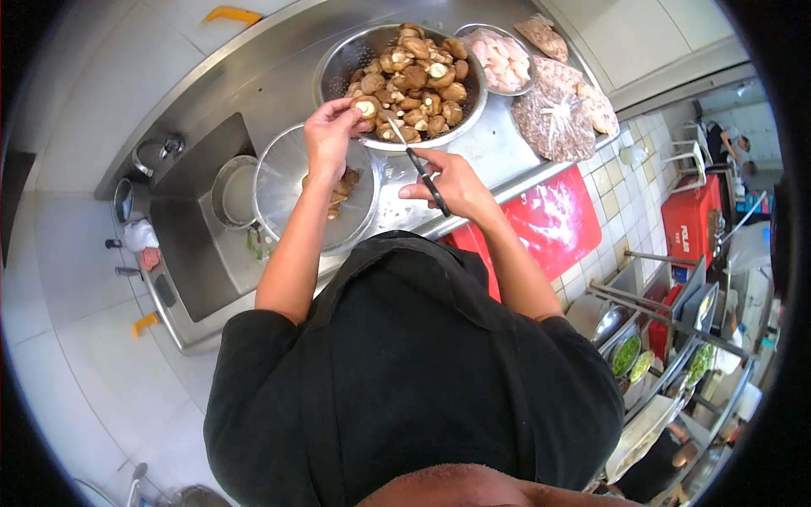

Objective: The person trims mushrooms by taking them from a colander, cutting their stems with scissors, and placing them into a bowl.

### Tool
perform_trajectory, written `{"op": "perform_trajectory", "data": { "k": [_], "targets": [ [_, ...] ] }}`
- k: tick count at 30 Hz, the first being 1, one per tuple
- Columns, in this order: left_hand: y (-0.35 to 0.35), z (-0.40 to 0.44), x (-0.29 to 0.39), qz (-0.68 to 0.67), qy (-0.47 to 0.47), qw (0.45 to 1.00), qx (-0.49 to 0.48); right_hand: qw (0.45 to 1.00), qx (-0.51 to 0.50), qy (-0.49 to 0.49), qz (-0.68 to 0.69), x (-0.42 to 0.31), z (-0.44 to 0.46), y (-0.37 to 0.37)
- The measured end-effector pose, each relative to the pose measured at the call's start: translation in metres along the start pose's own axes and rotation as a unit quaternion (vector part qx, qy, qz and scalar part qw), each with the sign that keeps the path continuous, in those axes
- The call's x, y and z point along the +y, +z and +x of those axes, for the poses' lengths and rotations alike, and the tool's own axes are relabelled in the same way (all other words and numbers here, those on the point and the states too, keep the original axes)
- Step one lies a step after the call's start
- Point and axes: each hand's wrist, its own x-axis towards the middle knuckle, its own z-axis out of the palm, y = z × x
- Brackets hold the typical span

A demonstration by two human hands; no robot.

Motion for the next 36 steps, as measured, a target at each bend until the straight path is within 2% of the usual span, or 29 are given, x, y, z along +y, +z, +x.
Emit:
{"op": "perform_trajectory", "data": {
  "k": [1,5,9,14,20,23,24,25,26,27,28,29,31,33,36],
  "targets": [
    [-0.007,-0.002,0.004,-0.011,0.004,1.000,0.017,0.997,-0.024,0.033,0.060,-0.006,-0.004,0.001],
    [-0.031,-0.015,0.013,-0.034,0.019,0.997,0.066,0.993,-0.087,-0.022,0.082,0.032,0.011,0.026],
    [-0.046,-0.033,0.008,-0.048,0.016,0.995,0.085,0.985,-0.148,-0.033,0.077,0.032,0.023,0.050],
    [-0.062,-0.055,-0.001,-0.050,-0.012,0.992,0.115,0.983,-0.184,-0.008,0.019,0.019,0.031,0.067],
    [-0.084,-0.074,-0.019,-0.039,-0.066,0.987,0.138,0.979,-0.196,-0.049,-0.022,0.023,0.041,0.078],
    [-0.101,-0.083,-0.034,-0.016,-0.115,0.984,0.135,0.961,-0.265,0.070,-0.040,0.030,0.044,0.066],
    [-0.111,-0.082,-0.048,0.031,-0.151,0.978,0.142,0.966,-0.245,0.056,-0.059,0.034,0.042,0.062],
    [-0.109,-0.085,-0.043,0.185,-0.120,0.967,0.129,0.970,-0.225,0.042,-0.077,0.039,0.039,0.059],
    [-0.107,-0.089,-0.036,0.334,-0.083,0.932,0.113,0.974,-0.205,0.027,-0.094,0.044,0.036,0.056],
    [-0.106,-0.089,-0.030,0.475,-0.042,0.874,0.097,0.978,-0.184,0.017,-0.097,0.051,0.033,0.052],
    [-0.108,-0.080,-0.039,0.511,0.005,0.846,0.151,0.981,-0.163,0.007,-0.100,0.059,0.028,0.046],
    [-0.109,-0.068,-0.046,0.497,0.061,0.856,0.130,0.984,-0.143,-0.002,-0.103,0.065,0.022,0.039],
    [-0.073,-0.054,-0.009,0.464,0.170,0.865,0.089,0.988,-0.131,0.025,-0.083,0.064,0.010,0.027],
    [-0.043,-0.014,0.000,0.479,0.275,0.834,-0.009,0.991,-0.111,0.038,-0.063,0.052,-0.004,0.013],
    [0.007,0.043,-0.001,0.573,0.275,0.761,-0.129,0.991,-0.118,0.052,-0.022,0.058,-0.018,-0.005]
  ]
}}
